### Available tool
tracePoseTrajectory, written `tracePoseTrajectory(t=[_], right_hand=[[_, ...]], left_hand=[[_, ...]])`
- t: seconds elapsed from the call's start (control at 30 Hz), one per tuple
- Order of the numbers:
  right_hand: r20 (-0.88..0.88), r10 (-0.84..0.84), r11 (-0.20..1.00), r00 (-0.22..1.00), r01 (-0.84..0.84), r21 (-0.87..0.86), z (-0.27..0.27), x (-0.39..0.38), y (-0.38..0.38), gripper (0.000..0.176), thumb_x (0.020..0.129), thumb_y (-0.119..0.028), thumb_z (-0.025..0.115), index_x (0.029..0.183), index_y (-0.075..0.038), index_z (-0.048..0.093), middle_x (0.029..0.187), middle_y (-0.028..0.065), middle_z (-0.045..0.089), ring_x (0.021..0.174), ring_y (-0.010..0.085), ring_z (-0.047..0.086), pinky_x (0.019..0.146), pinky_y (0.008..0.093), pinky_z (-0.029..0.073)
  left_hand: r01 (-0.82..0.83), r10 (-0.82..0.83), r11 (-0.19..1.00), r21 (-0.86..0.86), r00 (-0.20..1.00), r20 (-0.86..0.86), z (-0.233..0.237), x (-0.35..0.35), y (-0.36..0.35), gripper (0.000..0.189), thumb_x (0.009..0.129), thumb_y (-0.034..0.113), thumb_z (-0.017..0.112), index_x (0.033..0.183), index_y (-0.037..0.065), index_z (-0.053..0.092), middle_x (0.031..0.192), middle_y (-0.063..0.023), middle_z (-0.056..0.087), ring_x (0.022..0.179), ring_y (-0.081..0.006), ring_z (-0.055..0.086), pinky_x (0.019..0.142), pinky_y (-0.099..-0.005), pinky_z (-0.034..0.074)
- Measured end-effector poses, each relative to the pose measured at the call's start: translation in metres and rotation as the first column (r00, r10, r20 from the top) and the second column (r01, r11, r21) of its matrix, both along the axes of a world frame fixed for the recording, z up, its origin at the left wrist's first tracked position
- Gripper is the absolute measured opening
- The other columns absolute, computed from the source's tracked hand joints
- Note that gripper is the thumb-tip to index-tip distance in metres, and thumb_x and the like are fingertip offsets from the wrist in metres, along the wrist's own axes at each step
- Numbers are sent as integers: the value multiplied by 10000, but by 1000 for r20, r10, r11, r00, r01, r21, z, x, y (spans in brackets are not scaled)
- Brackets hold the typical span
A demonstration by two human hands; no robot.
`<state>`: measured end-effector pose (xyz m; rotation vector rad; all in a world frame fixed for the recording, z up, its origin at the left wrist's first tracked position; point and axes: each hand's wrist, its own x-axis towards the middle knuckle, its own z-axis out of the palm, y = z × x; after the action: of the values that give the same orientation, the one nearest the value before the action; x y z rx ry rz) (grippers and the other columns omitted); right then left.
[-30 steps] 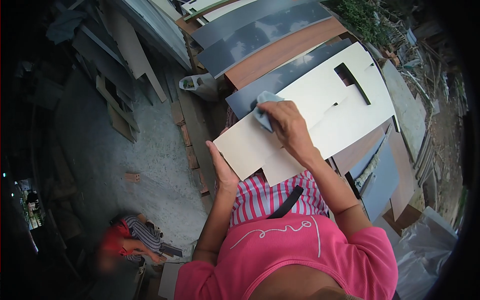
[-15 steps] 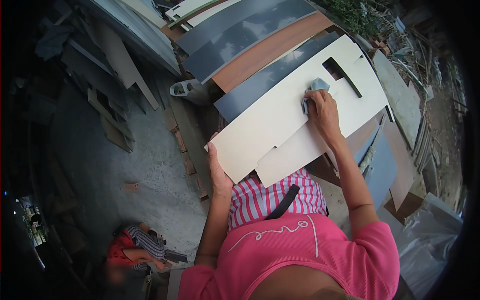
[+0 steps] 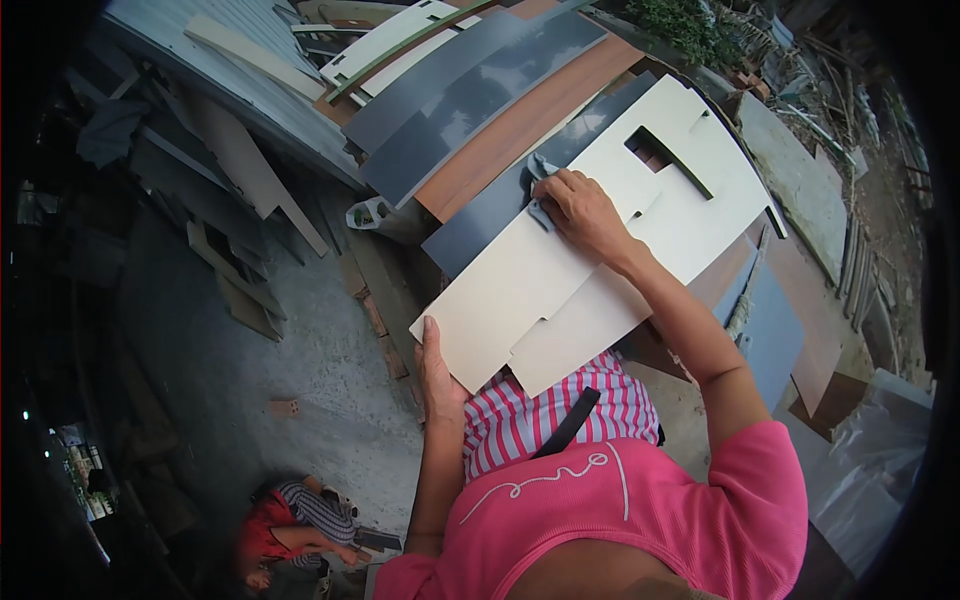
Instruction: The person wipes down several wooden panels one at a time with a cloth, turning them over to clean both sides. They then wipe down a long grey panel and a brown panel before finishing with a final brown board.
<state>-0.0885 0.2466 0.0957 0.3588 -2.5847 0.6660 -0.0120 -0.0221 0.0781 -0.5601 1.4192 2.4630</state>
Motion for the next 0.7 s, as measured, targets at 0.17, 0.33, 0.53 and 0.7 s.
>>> tracePoseTrajectory(t=[0.17,0.33,0.53,0.7], right_hand=[[-8,-322,938,947,320,136,-8,-43,92,83,852,-86,527,927,-88,563,886,95,554,876,275,559,743,380,441],[-22,-690,704,723,678,211,-5,-62,192,130,841,-115,510,936,-90,596,910,137,593,857,307,599,715,431,487],[-22,-551,834,834,551,-20,-4,-55,167,132,818,-148,561,937,-113,606,916,126,589,851,311,596,721,426,488],[-3,-644,763,765,643,72,-18,-47,161,118,831,-201,579,912,-124,617,905,101,576,835,286,596,693,414,487]], left_hand=[[15,-15,1000,-1,1000,23,-10,0,-4,560,896,429,547,1185,-49,505,1107,-148,588,986,-224,603,813,-333,511],[-6,6,1000,-30,1000,3,-10,1,-4,589,894,427,548,1198,-73,485,1138,-161,571,999,-236,594,821,-339,505],[12,-10,999,-48,999,42,-7,-1,-3,564,919,403,511,1219,-73,464,1167,-169,553,1041,-249,573,858,-347,488],[60,-60,998,-16,998,30,-6,-1,-2,544,952,410,431,1274,-28,430,1241,-143,519,1114,-253,527,935,-355,431]])
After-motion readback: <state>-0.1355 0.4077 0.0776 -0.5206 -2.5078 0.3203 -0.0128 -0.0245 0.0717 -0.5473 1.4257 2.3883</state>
